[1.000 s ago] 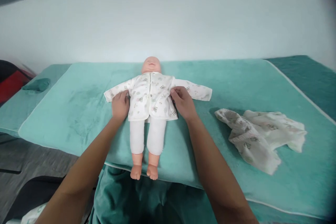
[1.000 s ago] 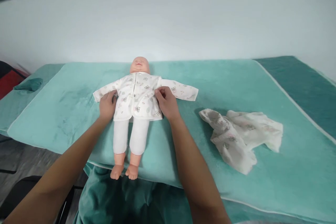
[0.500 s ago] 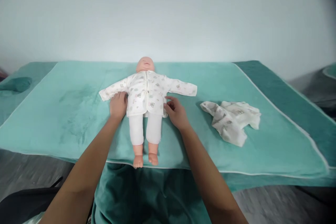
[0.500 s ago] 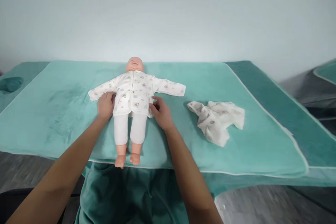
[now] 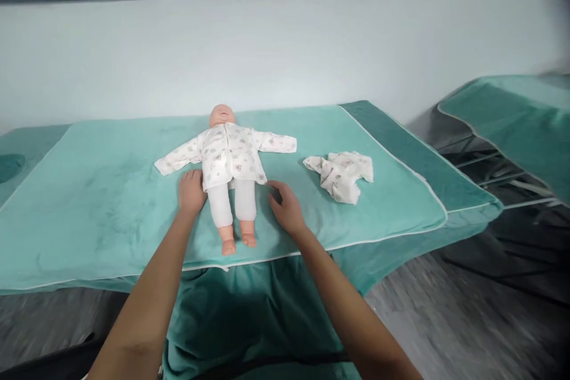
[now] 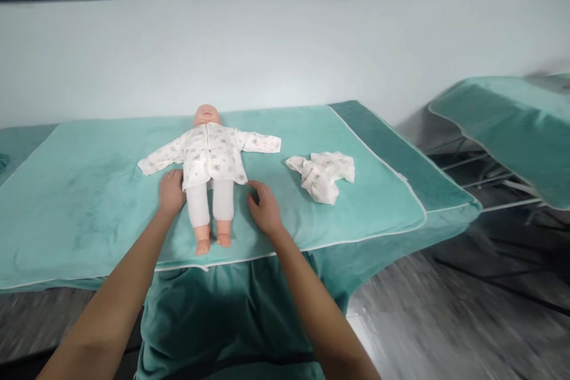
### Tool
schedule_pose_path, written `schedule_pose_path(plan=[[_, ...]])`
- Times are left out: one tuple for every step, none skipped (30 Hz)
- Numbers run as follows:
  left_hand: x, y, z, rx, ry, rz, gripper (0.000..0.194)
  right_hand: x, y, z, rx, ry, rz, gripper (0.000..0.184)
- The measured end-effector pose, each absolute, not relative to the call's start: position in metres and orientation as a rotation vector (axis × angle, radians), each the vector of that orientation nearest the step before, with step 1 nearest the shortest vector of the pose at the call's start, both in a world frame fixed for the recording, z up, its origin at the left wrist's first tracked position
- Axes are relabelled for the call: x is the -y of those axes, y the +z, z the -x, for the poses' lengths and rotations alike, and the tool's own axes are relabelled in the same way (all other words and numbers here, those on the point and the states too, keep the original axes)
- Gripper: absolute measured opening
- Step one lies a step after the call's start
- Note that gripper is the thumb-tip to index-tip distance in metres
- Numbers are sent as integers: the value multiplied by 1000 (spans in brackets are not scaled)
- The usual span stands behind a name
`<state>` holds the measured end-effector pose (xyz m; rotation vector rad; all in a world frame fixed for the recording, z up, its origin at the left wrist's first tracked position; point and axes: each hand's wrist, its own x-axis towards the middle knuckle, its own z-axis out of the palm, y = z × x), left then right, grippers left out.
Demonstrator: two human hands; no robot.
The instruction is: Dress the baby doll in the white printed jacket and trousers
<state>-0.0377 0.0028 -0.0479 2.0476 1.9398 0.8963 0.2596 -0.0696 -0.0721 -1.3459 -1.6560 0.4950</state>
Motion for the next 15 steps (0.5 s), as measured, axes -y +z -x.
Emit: schedule_pose_path(plan=[[4, -49, 37, -1918, 948, -1993, 24, 72, -72, -264, 1652, 470, 1350, 33], [11, -51, 36, -1896, 988, -1955, 27, 74, -72, -269, 1646, 450, 1357, 32], [19, -51, 34, -1873, 1020, -1926, 33, 74, -70, -275, 1630, 446, 1373, 31], [27, -52, 33, -1847, 1049, -1900, 39, 74, -68, -281, 1595, 472, 1394, 31], [34, -52, 31, -1801, 1084, -1865, 44, 71, -64, -285, 1545, 526, 1415, 33], [41, -52, 29, -1730, 1132, -1809, 46, 67, -61, -289, 1485, 599, 1429, 36], [46, -51, 27, -1632, 1186, -1731, 47, 62, -57, -290, 1421, 680, 1432, 39], [50, -50, 25, -1519, 1235, -1639, 49, 55, -53, -289, 1369, 755, 1423, 42], [53, -50, 23, -1405, 1269, -1542, 54, 47, -49, -286, 1334, 812, 1408, 45], [55, -49, 20, -1305, 1287, -1451, 63, 38, -46, -281, 1316, 850, 1394, 49], [56, -49, 18, -1236, 1293, -1380, 73, 28, -43, -273, 1310, 882, 1383, 53], [57, -49, 15, -1199, 1289, -1341, 82, 18, -42, -264, 1313, 913, 1375, 56], [57, -49, 13, -1180, 1290, -1318, 87, 10, -40, -253, 1323, 942, 1367, 57], [58, -49, 10, -1171, 1301, -1298, 89, 2, -40, -242, 1343, 960, 1355, 58], [58, -48, 7, -1166, 1318, -1282, 89, -5, -40, -231, 1363, 966, 1338, 58]])
